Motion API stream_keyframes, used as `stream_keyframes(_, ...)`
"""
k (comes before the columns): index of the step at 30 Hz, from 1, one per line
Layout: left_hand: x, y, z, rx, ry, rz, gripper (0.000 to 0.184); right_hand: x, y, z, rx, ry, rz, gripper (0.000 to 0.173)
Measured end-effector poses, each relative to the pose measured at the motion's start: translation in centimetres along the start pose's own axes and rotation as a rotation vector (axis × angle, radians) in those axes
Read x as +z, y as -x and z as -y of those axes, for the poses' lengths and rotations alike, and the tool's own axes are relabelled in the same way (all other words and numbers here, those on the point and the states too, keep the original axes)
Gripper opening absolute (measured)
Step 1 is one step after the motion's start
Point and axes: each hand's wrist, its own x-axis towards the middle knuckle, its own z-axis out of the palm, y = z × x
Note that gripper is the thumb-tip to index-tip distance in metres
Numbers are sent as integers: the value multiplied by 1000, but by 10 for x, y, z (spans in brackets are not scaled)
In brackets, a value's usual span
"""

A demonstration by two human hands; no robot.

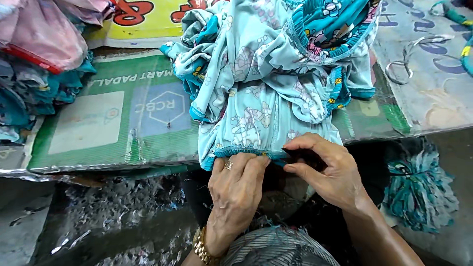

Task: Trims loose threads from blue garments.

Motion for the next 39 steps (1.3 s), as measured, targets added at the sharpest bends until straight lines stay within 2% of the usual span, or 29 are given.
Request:
stream_keyframes(4, -9, 4, 2, -87, 167, 32, 18, -2, -1, -1, -37, 49, 60, 22)
stream_keyframes(11, -8, 9, -8, -207, 386, 18, 21, 9, 1, -1, -173, 367, 34, 18)
stream_keyframes(19, 1, 13, -14, -165, 398, 12, 22, 17, 4, -1, -173, 438, -32, 16)
stream_keyframes(25, -6, 18, -15, -149, 405, 35, 24, 21, 8, -5, -279, 567, -56, 12)
stream_keyframes(28, -17, 16, -13, -73, 362, -11, 20, 17, 9, -4, -288, 554, -4, 15)
stream_keyframes(31, -22, 1, 1, -28, 149, -123, 15, 10, 11, 4, -223, 443, 6, 22)
stream_keyframes(35, -14, -16, 15, 4, -79, -18, 23, 9, 9, 14, -167, 253, -52, 24)
stream_keyframes(39, -13, -10, 20, -23, 48, -71, 12, 14, 0, 16, -114, 149, -38, 25)
